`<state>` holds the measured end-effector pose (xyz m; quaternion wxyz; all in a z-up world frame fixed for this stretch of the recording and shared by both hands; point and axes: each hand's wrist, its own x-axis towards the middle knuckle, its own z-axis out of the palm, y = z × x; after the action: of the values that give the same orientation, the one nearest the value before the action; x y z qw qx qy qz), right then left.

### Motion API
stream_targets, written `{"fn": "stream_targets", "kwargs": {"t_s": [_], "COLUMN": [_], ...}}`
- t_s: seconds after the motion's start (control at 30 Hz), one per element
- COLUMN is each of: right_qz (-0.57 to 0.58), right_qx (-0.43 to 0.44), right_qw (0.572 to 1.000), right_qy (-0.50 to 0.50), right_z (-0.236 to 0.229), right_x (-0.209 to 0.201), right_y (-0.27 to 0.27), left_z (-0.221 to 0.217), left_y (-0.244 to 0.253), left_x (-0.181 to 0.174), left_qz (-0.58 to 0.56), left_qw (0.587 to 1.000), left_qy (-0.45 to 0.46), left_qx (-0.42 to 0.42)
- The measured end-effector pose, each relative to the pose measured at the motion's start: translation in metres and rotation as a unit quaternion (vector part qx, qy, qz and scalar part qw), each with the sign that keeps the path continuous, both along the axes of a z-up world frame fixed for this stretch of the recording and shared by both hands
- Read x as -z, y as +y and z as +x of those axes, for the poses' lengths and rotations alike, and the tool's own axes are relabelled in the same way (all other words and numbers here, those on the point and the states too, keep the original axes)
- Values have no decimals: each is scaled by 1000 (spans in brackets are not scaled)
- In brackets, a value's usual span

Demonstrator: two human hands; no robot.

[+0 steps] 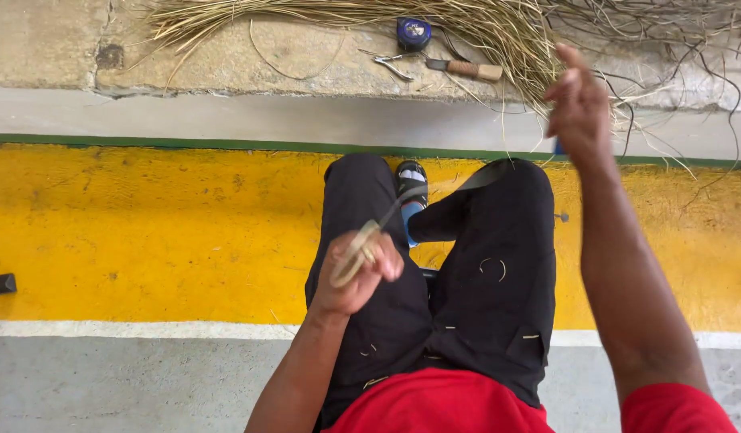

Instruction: The recorder is weaving thin bamboo or wood strips together to form a pattern or object.

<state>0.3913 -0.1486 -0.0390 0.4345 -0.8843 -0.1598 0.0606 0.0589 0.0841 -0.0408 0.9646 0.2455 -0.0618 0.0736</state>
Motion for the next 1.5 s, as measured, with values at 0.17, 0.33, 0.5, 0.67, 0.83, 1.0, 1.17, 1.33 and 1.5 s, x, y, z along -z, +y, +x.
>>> {"fn": "stream_targets", "kwargs": {"t_s": [0.17, 0.33, 0.5, 0.67, 0.83, 1.0, 1.17, 1.33, 1.5], "right_qz": [-59, -173, -229, -242, -247, -303, -307, -332, -144], "right_qx": [-126, -273, -266, -254, -144, -159, -172, -140, -121], "right_qw": [988, 940, 919, 919, 932, 928, 916, 925, 981], "right_qy": [65, -112, -180, -182, -224, -144, -192, -120, -43], "right_z": [-26, 5, 55, 69, 83, 85, 81, 68, 73], "right_x": [-4, 50, 91, 114, 134, 126, 114, 87, 77], "right_y": [86, 143, 177, 177, 140, 93, 87, 86, 72], "left_z": [40, 58, 55, 61, 65, 66, 70, 69, 72], "left_y": [12, 19, 19, 24, 24, 21, 17, 15, 12], "left_x": [18, 35, 40, 47, 48, 49, 46, 45, 39], "left_qz": [-49, 96, 182, 167, 166, 165, 194, 228, 302], "left_qw": [992, 968, 942, 935, 933, 936, 934, 918, 891], "left_qy": [61, 119, 180, 202, 224, 219, 214, 232, 241], "left_qx": [-103, -200, -215, -239, -226, -221, -211, -229, -237]}}
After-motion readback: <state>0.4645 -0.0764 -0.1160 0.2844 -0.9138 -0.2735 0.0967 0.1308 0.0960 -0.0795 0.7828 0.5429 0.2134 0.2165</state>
